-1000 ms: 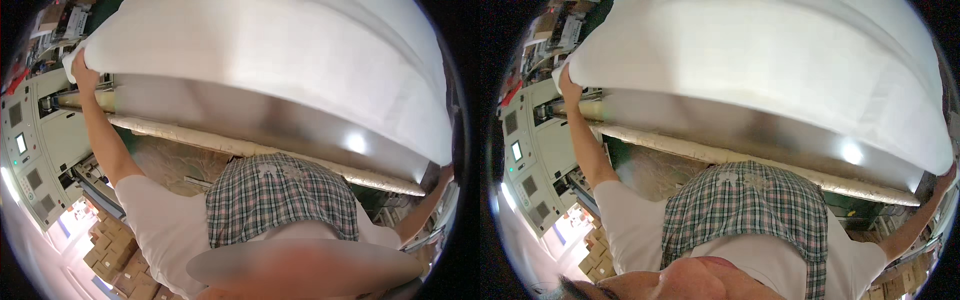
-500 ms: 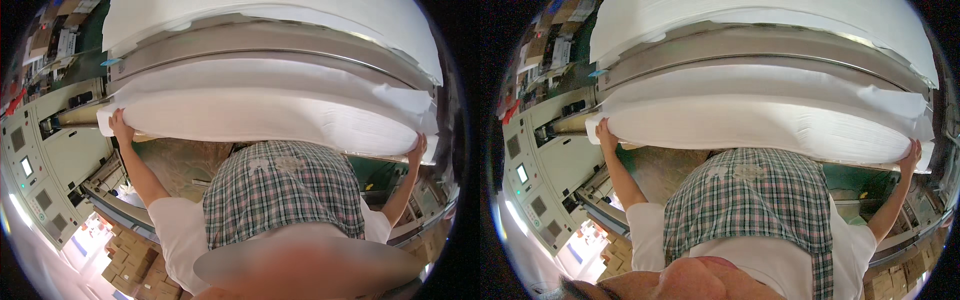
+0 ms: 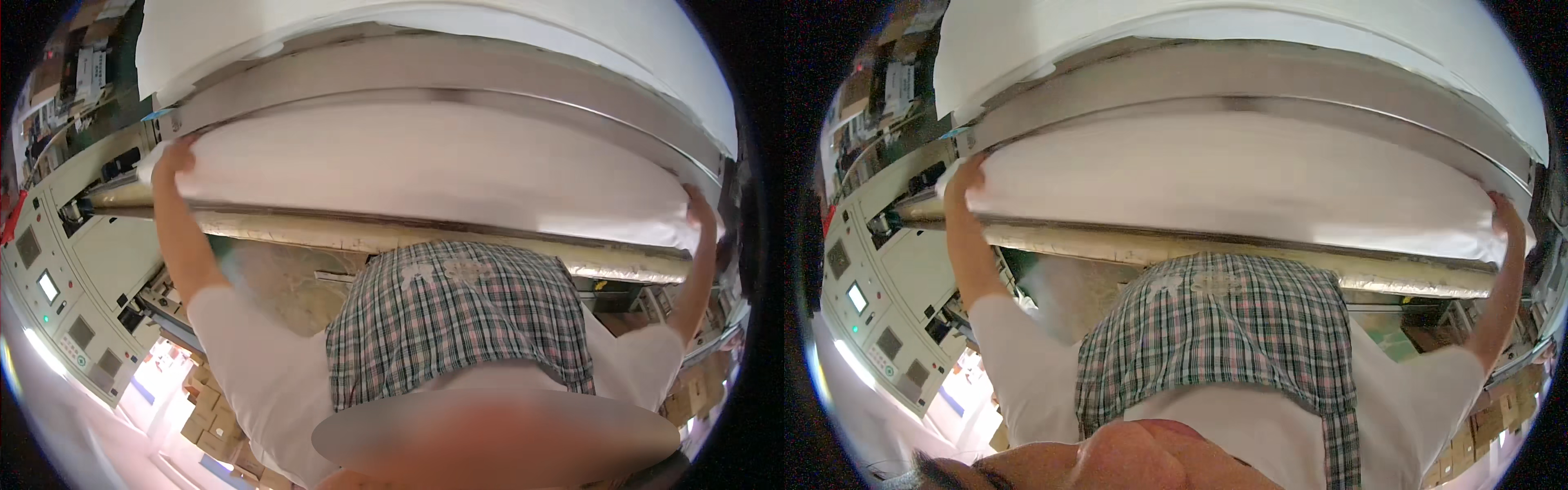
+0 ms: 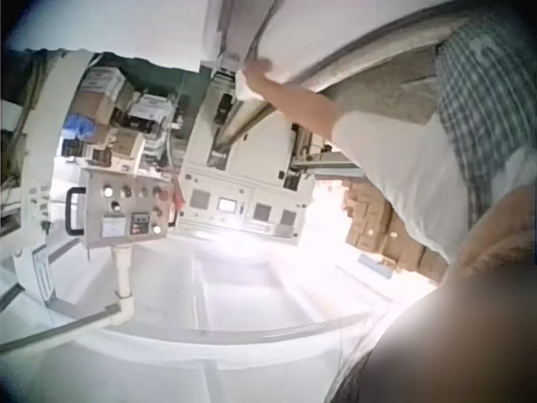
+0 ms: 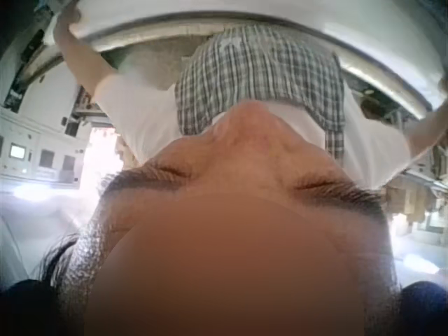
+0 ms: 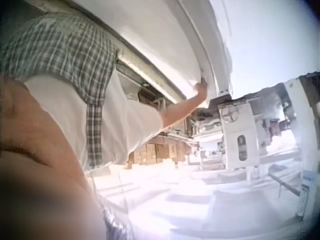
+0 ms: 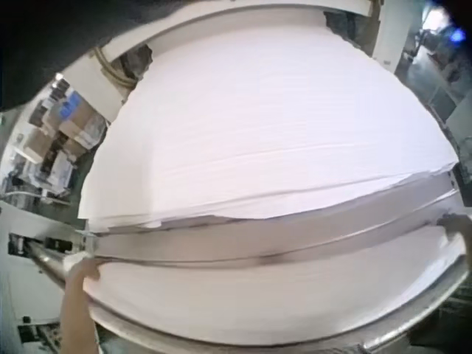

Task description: The recorder is feeding sheets of white material into a cutting machine and handling the processed rolls.

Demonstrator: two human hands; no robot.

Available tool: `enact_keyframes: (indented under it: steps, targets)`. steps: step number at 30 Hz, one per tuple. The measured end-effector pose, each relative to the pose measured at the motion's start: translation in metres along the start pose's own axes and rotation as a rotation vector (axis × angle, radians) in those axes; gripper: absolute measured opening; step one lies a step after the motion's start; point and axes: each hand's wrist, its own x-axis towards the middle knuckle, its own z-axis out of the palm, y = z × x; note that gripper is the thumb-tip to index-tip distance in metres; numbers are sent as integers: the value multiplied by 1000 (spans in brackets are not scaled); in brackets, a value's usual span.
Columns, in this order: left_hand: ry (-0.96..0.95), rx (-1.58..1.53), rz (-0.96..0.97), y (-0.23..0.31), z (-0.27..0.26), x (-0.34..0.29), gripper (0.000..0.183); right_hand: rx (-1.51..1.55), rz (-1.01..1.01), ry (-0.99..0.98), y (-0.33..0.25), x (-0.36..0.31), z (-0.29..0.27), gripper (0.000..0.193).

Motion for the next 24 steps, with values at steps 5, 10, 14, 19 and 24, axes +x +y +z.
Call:
enact_keyframes:
  steps: [5, 10, 14, 19, 24]
  targets:
    - [210, -158, 360, 7, -5, 32, 47, -84, 14, -417, -2, 32, -57, 59]
    - [387, -378, 292, 68, -18, -21, 37, 23, 84, -53, 70, 41, -5, 44]
    - [822, -335, -87, 116, -42, -85, 28, 262, 103, 662, 47, 49, -20, 36]
    - [1079, -975, 578, 219, -51, -156, 25, 943, -233, 843, -211, -11, -151, 30]
    - [990, -790, 1347, 407, -72, -203, 45, 620, -787, 651, -433, -63, -227, 38]
